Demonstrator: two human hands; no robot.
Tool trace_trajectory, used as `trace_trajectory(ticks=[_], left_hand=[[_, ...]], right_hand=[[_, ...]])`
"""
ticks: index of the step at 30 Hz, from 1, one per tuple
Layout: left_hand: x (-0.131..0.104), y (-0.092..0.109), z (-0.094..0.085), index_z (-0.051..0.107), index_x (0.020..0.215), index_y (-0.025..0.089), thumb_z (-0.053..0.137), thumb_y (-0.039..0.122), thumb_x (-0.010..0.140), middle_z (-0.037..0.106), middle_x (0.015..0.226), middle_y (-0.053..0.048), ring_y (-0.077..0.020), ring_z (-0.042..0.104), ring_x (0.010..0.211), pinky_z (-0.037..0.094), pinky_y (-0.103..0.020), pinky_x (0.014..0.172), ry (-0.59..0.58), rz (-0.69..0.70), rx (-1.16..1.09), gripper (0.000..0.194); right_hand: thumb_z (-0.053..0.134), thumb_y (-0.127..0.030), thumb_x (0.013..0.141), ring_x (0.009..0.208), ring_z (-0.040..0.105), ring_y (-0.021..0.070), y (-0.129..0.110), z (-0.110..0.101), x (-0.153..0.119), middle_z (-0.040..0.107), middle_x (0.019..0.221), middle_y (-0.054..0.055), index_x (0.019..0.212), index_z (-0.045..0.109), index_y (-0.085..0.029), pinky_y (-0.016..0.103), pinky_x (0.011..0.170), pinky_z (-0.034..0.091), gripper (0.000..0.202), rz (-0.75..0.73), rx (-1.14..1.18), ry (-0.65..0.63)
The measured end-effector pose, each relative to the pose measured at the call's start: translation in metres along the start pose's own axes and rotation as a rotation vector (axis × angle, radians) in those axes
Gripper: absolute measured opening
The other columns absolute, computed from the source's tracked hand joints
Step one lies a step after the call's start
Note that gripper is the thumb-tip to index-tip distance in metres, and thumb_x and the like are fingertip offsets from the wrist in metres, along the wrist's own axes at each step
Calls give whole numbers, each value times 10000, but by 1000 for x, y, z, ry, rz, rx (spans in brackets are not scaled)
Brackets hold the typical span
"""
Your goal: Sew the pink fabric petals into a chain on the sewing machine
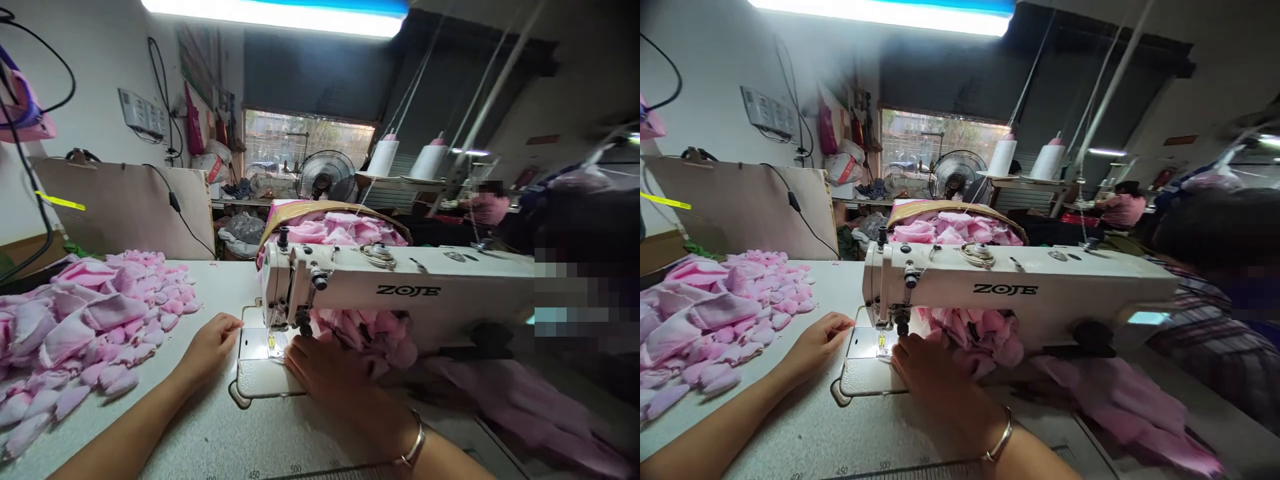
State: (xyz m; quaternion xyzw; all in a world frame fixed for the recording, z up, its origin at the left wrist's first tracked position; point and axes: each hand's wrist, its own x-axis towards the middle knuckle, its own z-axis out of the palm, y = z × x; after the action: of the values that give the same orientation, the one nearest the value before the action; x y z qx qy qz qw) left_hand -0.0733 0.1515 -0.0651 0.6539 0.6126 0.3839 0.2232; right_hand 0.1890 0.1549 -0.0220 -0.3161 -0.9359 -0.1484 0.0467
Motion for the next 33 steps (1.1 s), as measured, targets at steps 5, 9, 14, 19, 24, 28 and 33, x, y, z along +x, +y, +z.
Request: trace_trajectory(ticks=[5,9,14,19,24,28,33], left_hand=[[-1,-2,-2,649,935,210,434,342,843,638,991,-36,-187,600,848,453,-324,769,-39,43,36,269],[-1,-7,-2,653,938,220,444,351,836,634,986,-29,-191,597,852,454,-324,768,-57,82,54,267],[-2,-10,2,655,949,222,450,355,828,626,1000,-31,-201,598,909,455,-329,812,-60,133,66,273],[-3,-10,11,652,954,215,440,323,825,622,1029,-44,-209,595,941,454,-346,847,-62,168,72,271],[-5,-10,15,652,974,206,437,286,815,627,1042,-59,-230,581,987,437,-379,903,-57,173,90,279],[-9,-8,14,657,949,200,439,260,811,630,1025,-66,-230,576,983,437,-369,897,-60,190,106,265],[-12,-4,13,661,899,191,439,238,801,628,994,-72,-235,574,945,443,-365,860,-46,227,125,247]], right_hand=[[370,-165,966,826,556,211,-1,-9,-1,605,961,73,1013,565,-179,335,615,381,201,-111,-131,-4],[373,-270,982,733,569,193,4,-1,9,621,937,59,984,576,-173,325,578,384,225,-95,-84,-62],[419,-347,958,894,603,226,17,-9,7,643,1052,104,1058,589,-174,329,695,420,262,201,41,-50],[428,-376,939,920,625,220,28,-18,0,642,1128,84,1107,599,-207,317,702,428,293,508,90,-105],[464,-397,916,967,619,222,18,-16,-3,618,1204,71,1173,585,-226,316,715,439,332,528,98,-173],[498,-391,891,1012,603,252,5,-11,-4,577,1276,92,1147,607,-207,339,729,447,334,499,95,-205],[464,-212,888,910,635,228,-1,-7,-6,656,1130,97,1008,648,-170,320,693,431,224,467,98,-171]])
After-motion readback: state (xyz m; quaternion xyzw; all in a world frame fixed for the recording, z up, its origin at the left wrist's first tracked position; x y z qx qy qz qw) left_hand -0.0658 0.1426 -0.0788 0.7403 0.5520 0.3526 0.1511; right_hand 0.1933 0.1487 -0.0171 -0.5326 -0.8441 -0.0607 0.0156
